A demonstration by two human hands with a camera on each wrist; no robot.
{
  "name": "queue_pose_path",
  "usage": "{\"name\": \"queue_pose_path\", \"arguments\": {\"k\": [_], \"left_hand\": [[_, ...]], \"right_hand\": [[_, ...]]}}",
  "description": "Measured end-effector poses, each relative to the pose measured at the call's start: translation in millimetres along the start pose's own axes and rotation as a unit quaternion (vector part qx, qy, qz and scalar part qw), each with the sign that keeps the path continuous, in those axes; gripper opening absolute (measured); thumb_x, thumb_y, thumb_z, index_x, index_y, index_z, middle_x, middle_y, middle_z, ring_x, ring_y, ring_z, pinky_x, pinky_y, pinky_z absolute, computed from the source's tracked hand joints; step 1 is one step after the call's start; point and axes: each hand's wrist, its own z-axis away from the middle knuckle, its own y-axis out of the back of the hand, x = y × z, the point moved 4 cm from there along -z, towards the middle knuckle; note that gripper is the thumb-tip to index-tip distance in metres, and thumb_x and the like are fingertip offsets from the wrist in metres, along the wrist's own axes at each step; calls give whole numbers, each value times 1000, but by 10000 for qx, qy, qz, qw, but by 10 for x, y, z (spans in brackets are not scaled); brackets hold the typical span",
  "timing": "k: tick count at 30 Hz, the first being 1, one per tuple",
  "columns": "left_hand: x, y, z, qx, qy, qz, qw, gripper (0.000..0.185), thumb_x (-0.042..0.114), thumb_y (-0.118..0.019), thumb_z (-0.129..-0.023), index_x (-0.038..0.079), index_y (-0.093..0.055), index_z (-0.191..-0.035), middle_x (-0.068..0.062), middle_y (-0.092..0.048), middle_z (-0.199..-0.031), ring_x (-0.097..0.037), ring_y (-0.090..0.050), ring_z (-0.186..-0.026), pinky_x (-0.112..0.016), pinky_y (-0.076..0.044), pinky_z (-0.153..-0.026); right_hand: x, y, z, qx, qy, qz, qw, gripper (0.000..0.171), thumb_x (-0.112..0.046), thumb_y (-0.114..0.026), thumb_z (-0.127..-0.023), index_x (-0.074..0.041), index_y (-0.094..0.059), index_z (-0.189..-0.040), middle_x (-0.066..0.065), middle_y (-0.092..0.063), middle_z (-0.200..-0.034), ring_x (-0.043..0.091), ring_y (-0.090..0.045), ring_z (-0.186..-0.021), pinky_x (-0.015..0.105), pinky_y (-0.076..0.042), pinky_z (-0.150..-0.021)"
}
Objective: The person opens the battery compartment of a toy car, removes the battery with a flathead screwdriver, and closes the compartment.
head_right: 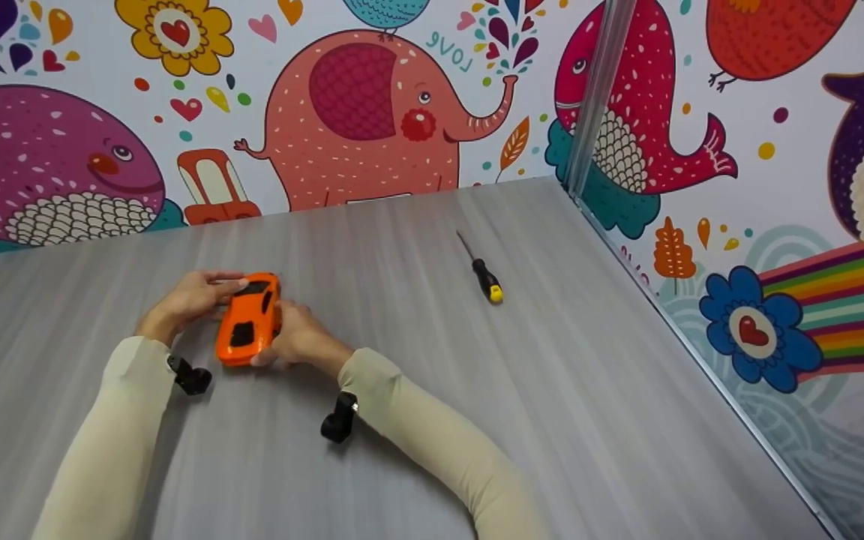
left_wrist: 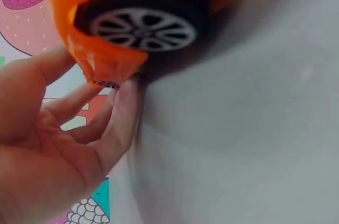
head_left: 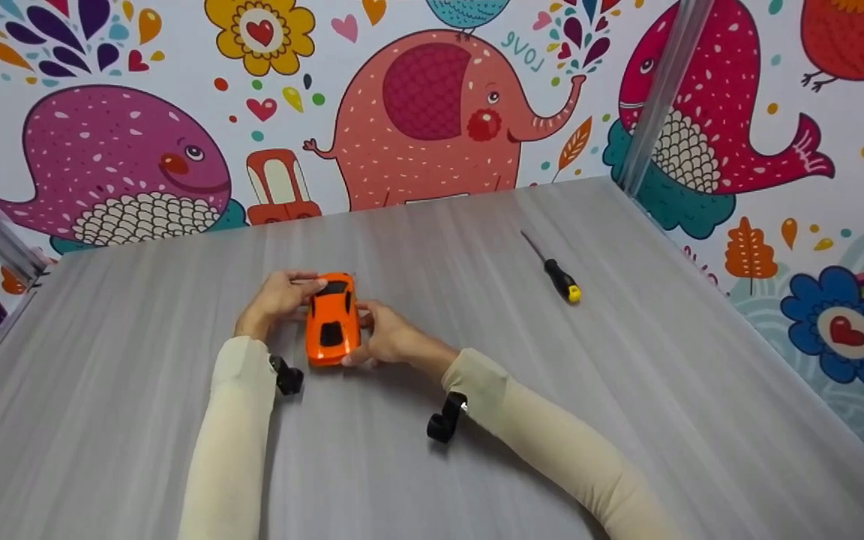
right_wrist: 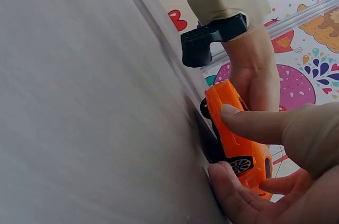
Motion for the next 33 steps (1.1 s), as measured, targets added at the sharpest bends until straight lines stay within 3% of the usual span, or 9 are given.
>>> {"name": "queue_pose_path", "arguments": {"k": [9,15,20,23,26,29,33], "left_hand": [[-19,-34,27,275,62,434,9987,61,36,-55,-103,5,-39,-153,-19,-51,-148,-26,-53,-123,-39,-51,-108],[19,-36,95,467,-73,827,9955,62,37,-56,-102,5,-39,-153,-19,-55,-145,-25,-60,-117,-33,-53,-103],[21,-41,152,617,-114,987,9931,62,37,-57,-102,6,-40,-153,-18,-58,-143,-23,-62,-110,-29,-57,-94],[6,-43,182,699,-74,1059,9919,62,38,-57,-102,7,-40,-153,-17,-56,-144,-21,-62,-110,-27,-58,-91],[1,-36,229,849,-101,1296,9879,62,37,-59,-100,8,-41,-152,-17,-55,-145,-19,-62,-107,-24,-59,-82],[10,-16,302,1013,-158,1560,9824,60,35,-61,-100,8,-43,-151,-17,-54,-146,-19,-61,-108,-21,-59,-73],[47,22,404,1160,-186,1870,9753,57,30,-62,-100,6,-45,-149,-19,-53,-146,-22,-60,-116,-23,-61,-71]], "right_hand": [[-13,117,27,-157,276,265,9991,96,-3,-87,-75,-18,-36,-155,13,-55,-143,17,-62,-84,25,-55,-62],[-42,161,61,-103,537,723,9959,98,-6,-88,-75,-19,-34,-156,14,-53,-146,26,-61,-115,32,-58,-85],[-69,208,98,-218,701,784,9942,98,-5,-87,-76,-17,-33,-157,16,-53,-146,30,-57,-129,40,-52,-104],[-79,240,110,-394,804,524,9946,97,0,-85,-77,-16,-33,-157,17,-51,-146,31,-59,-127,39,-54,-102],[-79,273,128,-558,950,314,9934,95,4,-82,-77,-15,-34,-157,17,-49,-147,30,-65,-120,34,-59,-93],[-71,314,158,-640,1086,335,9915,93,3,-82,-78,-17,-36,-156,14,-49,-148,26,-67,-113,30,-60,-84],[-60,374,194,-690,1223,365,9894,90,0,-83,-78,-21,-40,-154,11,-50,-149,22,-68,-108,27,-61,-75]]}}
